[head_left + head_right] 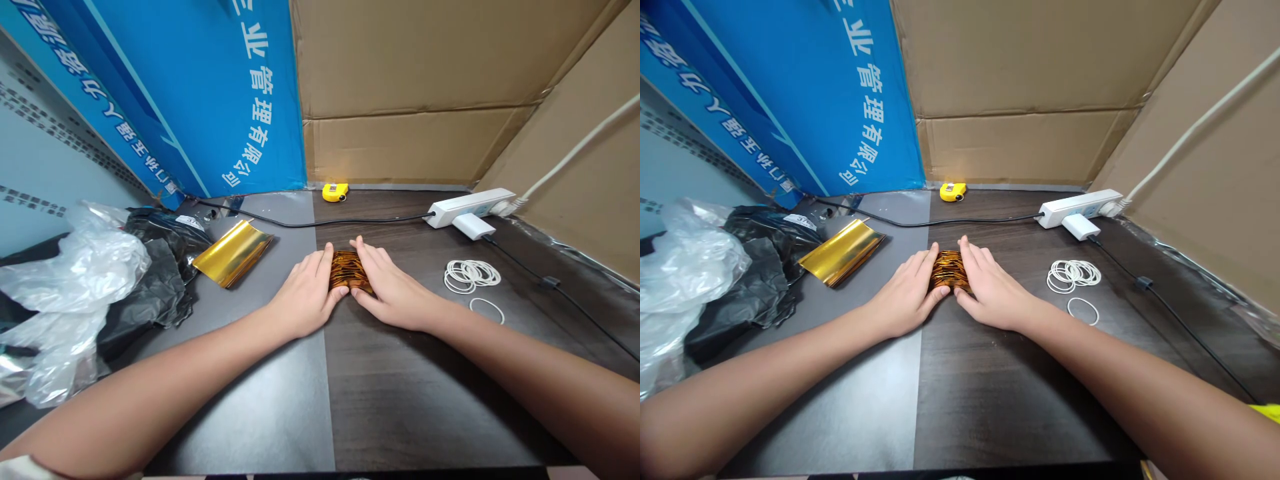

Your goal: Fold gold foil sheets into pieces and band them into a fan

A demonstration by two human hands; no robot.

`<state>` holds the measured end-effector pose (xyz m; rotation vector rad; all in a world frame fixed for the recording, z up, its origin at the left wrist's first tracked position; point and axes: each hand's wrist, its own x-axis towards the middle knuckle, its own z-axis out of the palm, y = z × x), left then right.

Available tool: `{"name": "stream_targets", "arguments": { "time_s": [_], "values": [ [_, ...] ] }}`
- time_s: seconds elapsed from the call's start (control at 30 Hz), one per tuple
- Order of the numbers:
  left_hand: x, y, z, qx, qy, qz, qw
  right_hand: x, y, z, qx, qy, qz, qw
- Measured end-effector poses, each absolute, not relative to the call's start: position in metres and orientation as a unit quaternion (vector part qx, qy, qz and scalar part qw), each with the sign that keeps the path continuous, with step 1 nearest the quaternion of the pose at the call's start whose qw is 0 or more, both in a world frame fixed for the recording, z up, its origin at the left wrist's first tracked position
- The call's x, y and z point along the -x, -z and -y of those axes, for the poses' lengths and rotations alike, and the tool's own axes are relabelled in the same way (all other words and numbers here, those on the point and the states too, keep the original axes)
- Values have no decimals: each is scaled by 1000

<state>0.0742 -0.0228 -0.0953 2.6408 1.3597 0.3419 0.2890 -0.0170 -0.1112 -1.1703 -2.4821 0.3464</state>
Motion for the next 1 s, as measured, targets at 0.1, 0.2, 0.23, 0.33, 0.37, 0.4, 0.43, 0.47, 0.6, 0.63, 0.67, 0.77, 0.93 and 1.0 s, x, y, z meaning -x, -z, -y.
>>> {"name": "stream_targets", "arguments": {
  "time_s": [0.1, 0.2, 0.23, 0.33, 0.37, 0.4, 0.43, 0.47, 0.6, 0.63, 0.67, 0.77, 0.93, 1.0],
  "values": [
    [-76, 93, 23, -878, -90, -465, 70, -288, 110, 18, 428, -134, 875, 181],
    [-77, 92, 23, -877, -79, -471, 57, -287, 110, 20, 442, -139, 868, 178],
    [-77, 92, 24, -876, -76, -473, 54, -286, 110, 20, 449, -134, 865, 176],
    [-78, 92, 24, -876, -71, -474, 52, -285, 111, 22, 465, -114, 861, 173],
    [-78, 92, 24, -876, -70, -474, 53, -284, 111, 22, 468, -106, 860, 172],
    [-78, 92, 24, -877, -69, -473, 54, -284, 110, 22, 471, -101, 860, 169],
    [-78, 93, 24, -877, -69, -472, 54, -284, 110, 23, 473, -97, 860, 165],
    [-78, 93, 24, -878, -70, -471, 53, -284, 109, 23, 475, -96, 860, 159],
    [-78, 93, 23, -878, -68, -471, 52, -285, 106, 22, 480, -97, 862, 133],
    [-78, 93, 23, -877, -65, -472, 53, -285, 106, 22, 480, -95, 862, 131],
    [-79, 92, 23, -877, -61, -474, 54, -286, 105, 22, 479, -92, 863, 130],
    [-79, 91, 23, -875, -49, -478, 58, -286, 104, 23, 472, -86, 867, 136],
    [-79, 90, 23, -877, -51, -475, 56, -288, 104, 22, 444, -91, 876, 163],
    [-80, 90, 23, -878, -58, -473, 51, -289, 103, 21, 433, -97, 881, 166]
  ]
}}
